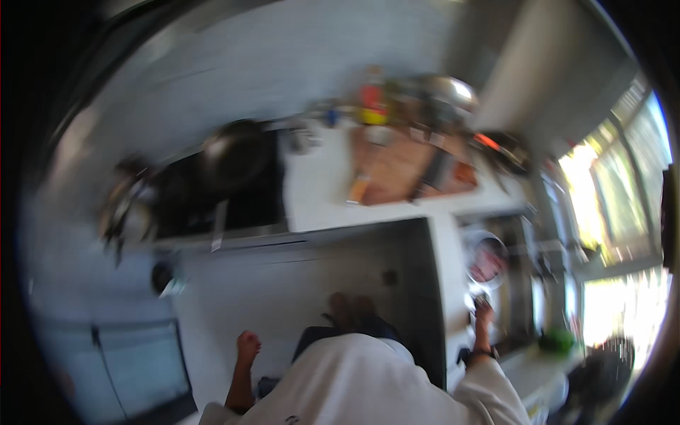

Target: Wash raw meat pieces in a bowl in the kitchen sink.

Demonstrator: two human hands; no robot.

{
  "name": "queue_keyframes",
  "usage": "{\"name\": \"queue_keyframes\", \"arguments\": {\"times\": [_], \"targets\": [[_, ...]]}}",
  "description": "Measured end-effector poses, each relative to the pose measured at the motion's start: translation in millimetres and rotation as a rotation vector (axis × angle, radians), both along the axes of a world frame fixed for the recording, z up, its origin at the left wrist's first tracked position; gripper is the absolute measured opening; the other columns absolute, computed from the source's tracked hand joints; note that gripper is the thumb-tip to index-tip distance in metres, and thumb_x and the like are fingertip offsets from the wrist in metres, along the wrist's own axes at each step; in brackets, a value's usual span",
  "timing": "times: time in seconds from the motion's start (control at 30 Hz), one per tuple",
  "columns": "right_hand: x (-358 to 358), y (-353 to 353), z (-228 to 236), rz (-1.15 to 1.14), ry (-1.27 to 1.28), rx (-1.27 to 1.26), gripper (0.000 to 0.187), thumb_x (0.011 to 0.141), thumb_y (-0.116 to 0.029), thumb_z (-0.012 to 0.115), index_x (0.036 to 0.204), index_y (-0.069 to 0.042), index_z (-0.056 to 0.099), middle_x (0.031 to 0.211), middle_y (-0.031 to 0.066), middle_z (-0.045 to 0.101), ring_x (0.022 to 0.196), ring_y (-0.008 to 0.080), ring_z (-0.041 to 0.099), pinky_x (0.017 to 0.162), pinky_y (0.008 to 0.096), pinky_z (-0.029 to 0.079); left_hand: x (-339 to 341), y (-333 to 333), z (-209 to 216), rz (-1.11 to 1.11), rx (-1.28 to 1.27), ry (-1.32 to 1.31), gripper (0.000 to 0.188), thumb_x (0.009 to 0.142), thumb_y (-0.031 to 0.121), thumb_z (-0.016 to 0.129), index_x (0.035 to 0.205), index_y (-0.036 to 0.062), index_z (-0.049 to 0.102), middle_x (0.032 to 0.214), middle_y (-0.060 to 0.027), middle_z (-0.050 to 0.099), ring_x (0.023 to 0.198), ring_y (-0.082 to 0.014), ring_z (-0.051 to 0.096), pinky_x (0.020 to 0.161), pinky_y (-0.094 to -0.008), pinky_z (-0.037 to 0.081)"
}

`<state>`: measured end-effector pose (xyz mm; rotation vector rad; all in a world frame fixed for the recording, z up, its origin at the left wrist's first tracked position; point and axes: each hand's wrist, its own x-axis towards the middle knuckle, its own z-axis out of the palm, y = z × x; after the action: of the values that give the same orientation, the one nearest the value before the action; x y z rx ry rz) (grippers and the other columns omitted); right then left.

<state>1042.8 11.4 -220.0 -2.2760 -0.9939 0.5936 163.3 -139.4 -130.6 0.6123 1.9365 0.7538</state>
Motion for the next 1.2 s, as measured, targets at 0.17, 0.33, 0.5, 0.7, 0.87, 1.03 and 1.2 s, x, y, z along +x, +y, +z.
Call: {"name": "queue_keyframes", "arguments": {"times": [0.17,0.33,0.5,0.7,0.87,1.03,1.2], "targets": [[-116,-13,-25,0.104,0.084,-0.074,0.010,0.084,-0.008,0.061,0.087,-0.001,0.068,0.068,0.0077,0.066,0.058,0.0163,0.058,0.053,0.0332,0.047,-33,-112,55,0.256,-0.207,0.152,0.007,0.088,0.012,0.057,0.087,0.0059,0.061,0.065,-0.0084,0.063,0.054,-0.0159,0.060,0.045,-0.0306,0.050],[-66,-3,-35,0.322,-0.387,0.010,0.022,0.087,-0.016,0.060,0.088,0.003,0.071,0.068,0.0140,0.068,0.057,0.0233,0.061,0.051,0.0398,0.048,-26,-131,39,0.362,-0.278,0.103,0.010,0.087,0.015,0.059,0.090,0.0054,0.062,0.070,-0.0092,0.065,0.058,-0.0164,0.062,0.047,-0.0305,0.051],[-111,25,6,0.064,-0.014,-0.132,0.028,0.094,-0.016,0.055,0.110,0.005,0.063,0.092,0.0160,0.066,0.082,0.0245,0.061,0.074,0.0392,0.049,-41,-164,39,0.492,-0.256,0.054,0.011,0.087,0.015,0.058,0.090,0.0045,0.062,0.071,-0.0095,0.066,0.059,-0.0165,0.063,0.048,-0.0312,0.051],[-213,125,93,0.067,-0.068,0.330,0.033,0.098,-0.017,0.048,0.120,0.006,0.057,0.110,0.0184,0.060,0.101,0.0264,0.055,0.089,0.0392,0.044,-109,-207,5,0.571,-0.132,0.075,0.013,0.088,0.015,0.060,0.092,0.0022,0.063,0.071,-0.0110,0.067,0.057,-0.0174,0.063,0.049,-0.0315,0.051],[-363,225,172,0.299,0.130,0.754,0.037,0.102,-0.017,0.042,0.128,0.007,0.051,0.125,0.0203,0.054,0.116,0.0279,0.051,0.101,0.0391,0.039,-164,-271,-33,0.728,-0.074,0.021,0.014,0.088,0.014,0.059,0.091,0.0018,0.063,0.070,-0.0111,0.066,0.056,-0.0175,0.062,0.048,-0.0319,0.051],[-720,224,252,0.743,0.755,0.901,0.038,0.103,-0.016,0.044,0.134,0.007,0.048,0.131,0.0184,0.054,0.119,0.0289,0.054,0.103,0.0383,0.042,-208,-359,-34,0.883,-0.097,0.062,0.013,0.086,0.013,0.057,0.090,0.0013,0.063,0.069,-0.0103,0.066,0.055,-0.0170,0.062,0.048,-0.0316,0.051],[-1102,94,376,1.023,0.536,0.994,0.019,0.096,-0.009,0.059,0.114,-0.001,0.063,0.104,0.0118,0.068,0.092,0.0175,0.066,0.077,0.0298,0.052,-268,-376,-45,0.963,0.036,0.073,0.014,0.086,0.013,0.056,0.088,0.0011,0.062,0.066,-0.0100,0.065,0.055,-0.0167,0.063,0.049,-0.0316,0.051]]}}
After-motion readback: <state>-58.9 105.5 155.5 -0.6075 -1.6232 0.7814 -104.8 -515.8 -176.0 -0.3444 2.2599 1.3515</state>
